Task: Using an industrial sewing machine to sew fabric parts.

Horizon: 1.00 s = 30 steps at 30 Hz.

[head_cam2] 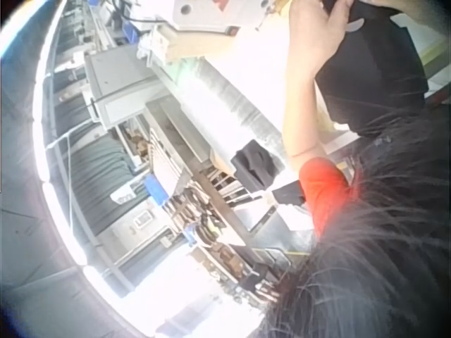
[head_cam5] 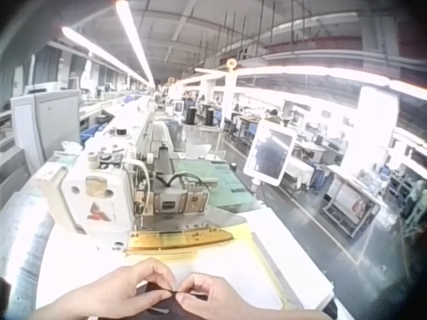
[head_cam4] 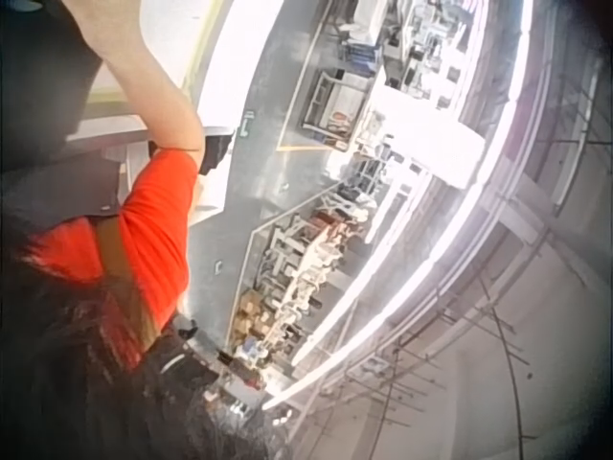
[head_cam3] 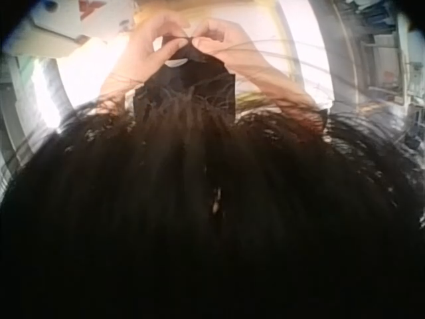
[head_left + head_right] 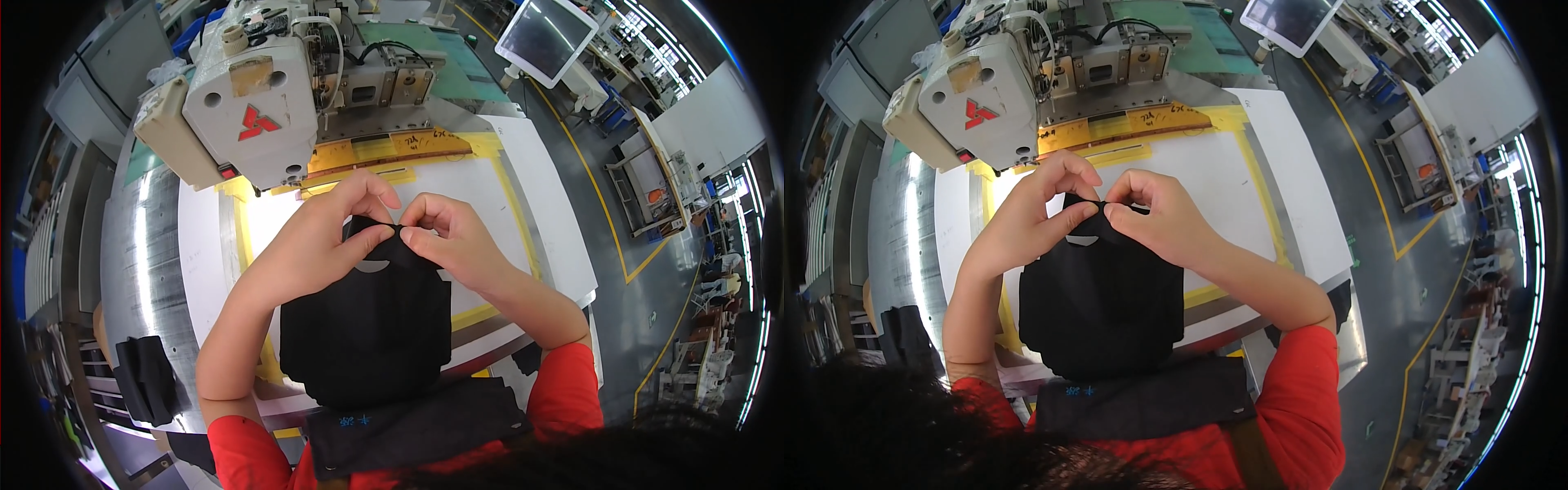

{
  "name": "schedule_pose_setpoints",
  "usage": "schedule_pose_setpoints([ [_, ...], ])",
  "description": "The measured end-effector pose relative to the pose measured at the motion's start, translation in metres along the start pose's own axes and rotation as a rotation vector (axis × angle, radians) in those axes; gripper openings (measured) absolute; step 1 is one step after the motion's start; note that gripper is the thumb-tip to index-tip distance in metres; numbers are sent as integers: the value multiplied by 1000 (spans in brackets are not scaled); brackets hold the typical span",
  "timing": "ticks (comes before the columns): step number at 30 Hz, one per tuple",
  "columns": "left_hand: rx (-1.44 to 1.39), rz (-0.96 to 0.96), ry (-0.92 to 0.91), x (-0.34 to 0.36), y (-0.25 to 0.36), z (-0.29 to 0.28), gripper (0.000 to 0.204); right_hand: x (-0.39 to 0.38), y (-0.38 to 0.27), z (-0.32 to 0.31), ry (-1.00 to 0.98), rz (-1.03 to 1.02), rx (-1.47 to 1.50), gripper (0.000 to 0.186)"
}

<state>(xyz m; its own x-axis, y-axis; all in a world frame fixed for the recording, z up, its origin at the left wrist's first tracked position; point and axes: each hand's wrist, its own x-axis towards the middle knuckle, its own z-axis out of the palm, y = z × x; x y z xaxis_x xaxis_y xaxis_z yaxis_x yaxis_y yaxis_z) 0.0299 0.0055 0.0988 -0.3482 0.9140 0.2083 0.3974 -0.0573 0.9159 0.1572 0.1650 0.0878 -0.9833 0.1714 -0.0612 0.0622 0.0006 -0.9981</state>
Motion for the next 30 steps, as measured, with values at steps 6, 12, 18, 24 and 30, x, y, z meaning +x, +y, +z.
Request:
schedule_pose_setpoints([
  [6,3,-16,5,0,3,1,28,2,1,-2,-8,-38,-67,12],
  [12,14,-21,3,-1,4,2,28,2,1,-1,-18,-114,-202,10],
  [18,89,31,26,-1,2,7,25,6,10,1,33,-138,-292,11],
  [24,118,39,23,1,3,6,26,11,20,8,129,-209,-221,16],
  [30,76,-22,1,3,-5,0,26,11,17,4,43,-83,-1,11],
])
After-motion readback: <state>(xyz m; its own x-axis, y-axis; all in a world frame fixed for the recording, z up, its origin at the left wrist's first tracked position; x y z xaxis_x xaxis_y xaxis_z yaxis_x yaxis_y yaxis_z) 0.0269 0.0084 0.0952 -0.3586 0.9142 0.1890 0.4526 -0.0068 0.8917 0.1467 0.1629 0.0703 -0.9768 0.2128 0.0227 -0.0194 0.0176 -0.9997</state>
